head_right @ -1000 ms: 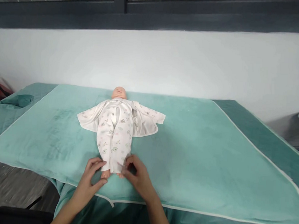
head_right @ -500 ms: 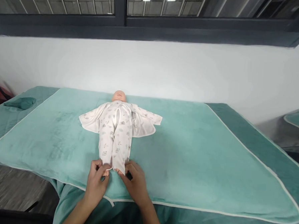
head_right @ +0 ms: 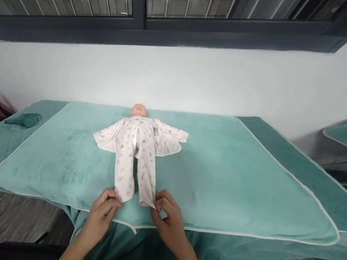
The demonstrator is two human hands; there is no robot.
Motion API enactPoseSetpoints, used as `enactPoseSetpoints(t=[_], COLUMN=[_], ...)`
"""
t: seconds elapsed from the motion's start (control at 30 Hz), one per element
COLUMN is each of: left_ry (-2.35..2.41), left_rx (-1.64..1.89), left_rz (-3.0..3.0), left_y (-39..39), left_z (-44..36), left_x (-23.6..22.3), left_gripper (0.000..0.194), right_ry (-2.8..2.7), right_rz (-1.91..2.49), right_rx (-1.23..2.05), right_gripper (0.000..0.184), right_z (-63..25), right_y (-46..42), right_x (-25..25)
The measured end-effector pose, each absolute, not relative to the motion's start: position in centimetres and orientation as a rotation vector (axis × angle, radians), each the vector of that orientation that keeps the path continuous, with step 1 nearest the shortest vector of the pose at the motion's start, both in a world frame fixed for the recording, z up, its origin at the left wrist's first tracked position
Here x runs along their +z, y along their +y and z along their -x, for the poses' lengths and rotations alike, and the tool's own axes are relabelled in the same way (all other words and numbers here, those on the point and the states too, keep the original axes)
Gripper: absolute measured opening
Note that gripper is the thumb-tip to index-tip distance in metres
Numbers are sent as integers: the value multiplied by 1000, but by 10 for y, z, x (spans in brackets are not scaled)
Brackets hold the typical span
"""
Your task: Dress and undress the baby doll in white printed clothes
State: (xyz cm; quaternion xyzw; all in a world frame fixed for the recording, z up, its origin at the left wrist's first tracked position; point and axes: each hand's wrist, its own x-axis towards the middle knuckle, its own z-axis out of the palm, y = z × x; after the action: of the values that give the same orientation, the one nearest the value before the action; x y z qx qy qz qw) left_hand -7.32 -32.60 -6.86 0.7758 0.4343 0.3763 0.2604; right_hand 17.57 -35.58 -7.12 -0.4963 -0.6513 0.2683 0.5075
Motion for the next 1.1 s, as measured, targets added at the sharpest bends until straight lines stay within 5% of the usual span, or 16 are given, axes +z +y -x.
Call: enactPoseSetpoints(t=[0.23,0.33,0.47,0.7,1.1], left_ry=[1218,1370,1604,1417,1381], left_rx=[923,998,880,661,762], left_rz=[-2000,-2189,-2527,-2768,-2675], left_y=[-315,-277,-205,-127,-125], left_z=[103,114,103,74,78], left_x=[-85,-92,-91,-81,-87], left_gripper=[20,24,36,37,23], right_ry=[-2015,-1974,-2009,-2094,-2312], right_rz=[1283,1318,1398,1473,1382], right_rx=[855,609,182,26,87], right_gripper=[17,13,36,37,20], right_z=[-212,-225,-210,-173,-169], right_y=[-341,-300,-219,-171,-162], right_x=[-74,-72,-79,-94,-87])
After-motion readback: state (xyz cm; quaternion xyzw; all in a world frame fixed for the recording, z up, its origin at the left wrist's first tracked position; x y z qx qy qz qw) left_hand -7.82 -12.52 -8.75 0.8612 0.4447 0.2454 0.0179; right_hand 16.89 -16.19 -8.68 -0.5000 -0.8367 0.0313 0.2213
